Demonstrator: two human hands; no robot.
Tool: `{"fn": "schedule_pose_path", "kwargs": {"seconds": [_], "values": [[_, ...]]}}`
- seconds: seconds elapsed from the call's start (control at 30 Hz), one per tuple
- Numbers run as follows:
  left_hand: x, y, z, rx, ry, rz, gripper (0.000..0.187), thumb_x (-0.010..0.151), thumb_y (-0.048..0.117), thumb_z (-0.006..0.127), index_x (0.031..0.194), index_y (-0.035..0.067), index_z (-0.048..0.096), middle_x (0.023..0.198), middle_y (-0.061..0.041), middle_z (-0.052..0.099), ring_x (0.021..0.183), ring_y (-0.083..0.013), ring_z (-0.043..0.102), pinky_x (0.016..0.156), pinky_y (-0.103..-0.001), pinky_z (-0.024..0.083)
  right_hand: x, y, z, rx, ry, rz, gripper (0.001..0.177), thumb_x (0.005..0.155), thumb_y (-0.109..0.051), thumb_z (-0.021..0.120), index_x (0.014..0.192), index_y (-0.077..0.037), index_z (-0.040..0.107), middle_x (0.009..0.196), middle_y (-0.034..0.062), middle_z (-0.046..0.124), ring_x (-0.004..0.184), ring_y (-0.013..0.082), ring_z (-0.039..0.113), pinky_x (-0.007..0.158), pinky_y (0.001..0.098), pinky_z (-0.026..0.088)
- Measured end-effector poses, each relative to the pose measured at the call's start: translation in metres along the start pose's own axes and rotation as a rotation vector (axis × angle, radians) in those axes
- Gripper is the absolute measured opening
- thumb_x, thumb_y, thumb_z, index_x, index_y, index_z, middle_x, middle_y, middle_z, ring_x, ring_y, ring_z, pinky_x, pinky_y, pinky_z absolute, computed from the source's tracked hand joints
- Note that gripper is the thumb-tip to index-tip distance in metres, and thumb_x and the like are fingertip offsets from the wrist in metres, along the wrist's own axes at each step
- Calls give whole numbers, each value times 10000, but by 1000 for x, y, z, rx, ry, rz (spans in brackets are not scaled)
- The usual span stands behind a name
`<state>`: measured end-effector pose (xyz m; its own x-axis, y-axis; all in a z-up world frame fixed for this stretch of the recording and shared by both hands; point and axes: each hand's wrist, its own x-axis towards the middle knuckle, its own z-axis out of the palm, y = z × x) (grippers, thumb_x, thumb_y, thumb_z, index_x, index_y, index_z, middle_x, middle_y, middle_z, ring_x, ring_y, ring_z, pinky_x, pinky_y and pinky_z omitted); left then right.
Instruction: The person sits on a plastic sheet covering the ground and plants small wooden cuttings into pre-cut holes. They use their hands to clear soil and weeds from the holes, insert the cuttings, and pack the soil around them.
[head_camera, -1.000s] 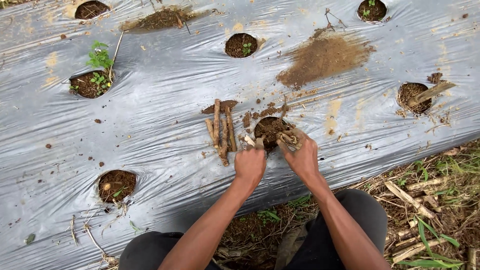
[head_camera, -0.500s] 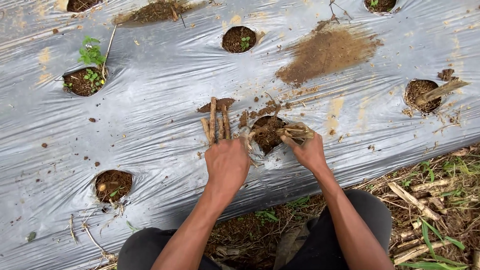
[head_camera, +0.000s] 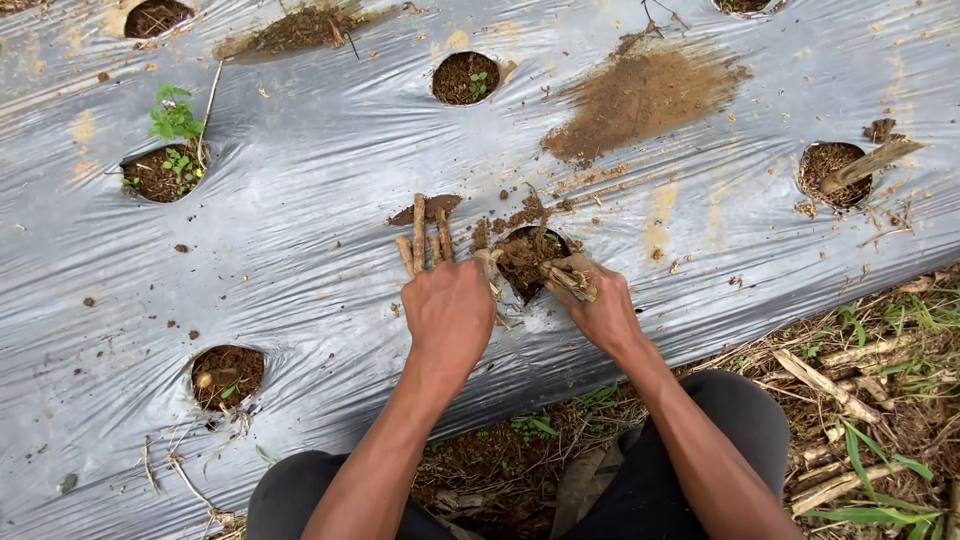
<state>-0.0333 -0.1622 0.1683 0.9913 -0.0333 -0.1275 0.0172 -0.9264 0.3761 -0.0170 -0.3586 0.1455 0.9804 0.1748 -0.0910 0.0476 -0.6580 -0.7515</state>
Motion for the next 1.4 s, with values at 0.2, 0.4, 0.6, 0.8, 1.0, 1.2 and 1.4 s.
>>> {"fn": "schedule_pose_path", "kwargs": {"seconds": [0.2, 0.4, 0.6, 0.8, 1.0, 1.2, 1.4], "values": [[25, -17, 92, -49, -15, 4, 292, 863, -5, 511, 888, -12, 802, 713, -243, 738, 720, -447, 755, 634, -551, 587, -8, 19, 14, -89, -8, -123, 321, 888, -74, 744, 1202, -141, 730, 1076, 173, 781, 1138, 372, 709, 1001, 535, 568], [12, -11, -24, 19, 0, -77, 223, 777, 56, 559, 746, 30, 779, 602, -205, 673, 671, -462, 734, 621, -536, 570, 6, 71, 31, -95, -48, -135, 310, 903, -92, 756, 1211, -104, 733, 1054, 217, 779, 1164, 430, 688, 1031, 547, 548], [26, -40, 75, -147, -32, -32, 260, 778, 37, 534, 765, -2, 791, 638, -241, 696, 709, -473, 731, 680, -555, 562, -9, 25, 11, -173, -66, -130, 388, 874, -86, 764, 1256, -93, 696, 1046, 266, 764, 1141, 454, 691, 1070, 565, 525], [12, -10, -35, -62, 7, -89, 227, 798, 88, 554, 750, 36, 770, 626, -223, 675, 695, -478, 733, 659, -554, 573, -1, 64, 37, -300, -86, -126, 544, 797, -48, 804, 1316, -134, 665, 1243, 242, 714, 1278, 452, 606, 1051, 589, 520], [45, -26, 123, -139, -57, -54, 282, 821, -24, 512, 774, -27, 790, 663, -251, 716, 709, -466, 738, 666, -536, 582, -6, 126, 67, -424, -151, -125, 621, 794, -8, 772, 1378, -154, 618, 1390, 264, 618, 1320, 470, 564, 1066, 629, 498], [33, -36, 28, -169, -34, -145, 252, 887, 142, 580, 859, -7, 781, 724, -262, 711, 753, -478, 738, 714, -595, 565, -7, 70, 42, -404, -268, -66, 698, 827, 48, 734, 1464, -197, 587, 1536, 255, 475, 1347, 468, 535, 1104, 663, 455], [9, -27, -41, -195, -22, -214, 311, 912, 215, 596, 900, -50, 759, 801, -308, 704, 847, -570, 711, 773, -625, 556, 15, 86, 46, -191, 21, -230, 318, 873, -74, 759, 1184, -136, 745, 1187, 185, 721, 1157, 428, 674, 1039, 572, 530]]}}
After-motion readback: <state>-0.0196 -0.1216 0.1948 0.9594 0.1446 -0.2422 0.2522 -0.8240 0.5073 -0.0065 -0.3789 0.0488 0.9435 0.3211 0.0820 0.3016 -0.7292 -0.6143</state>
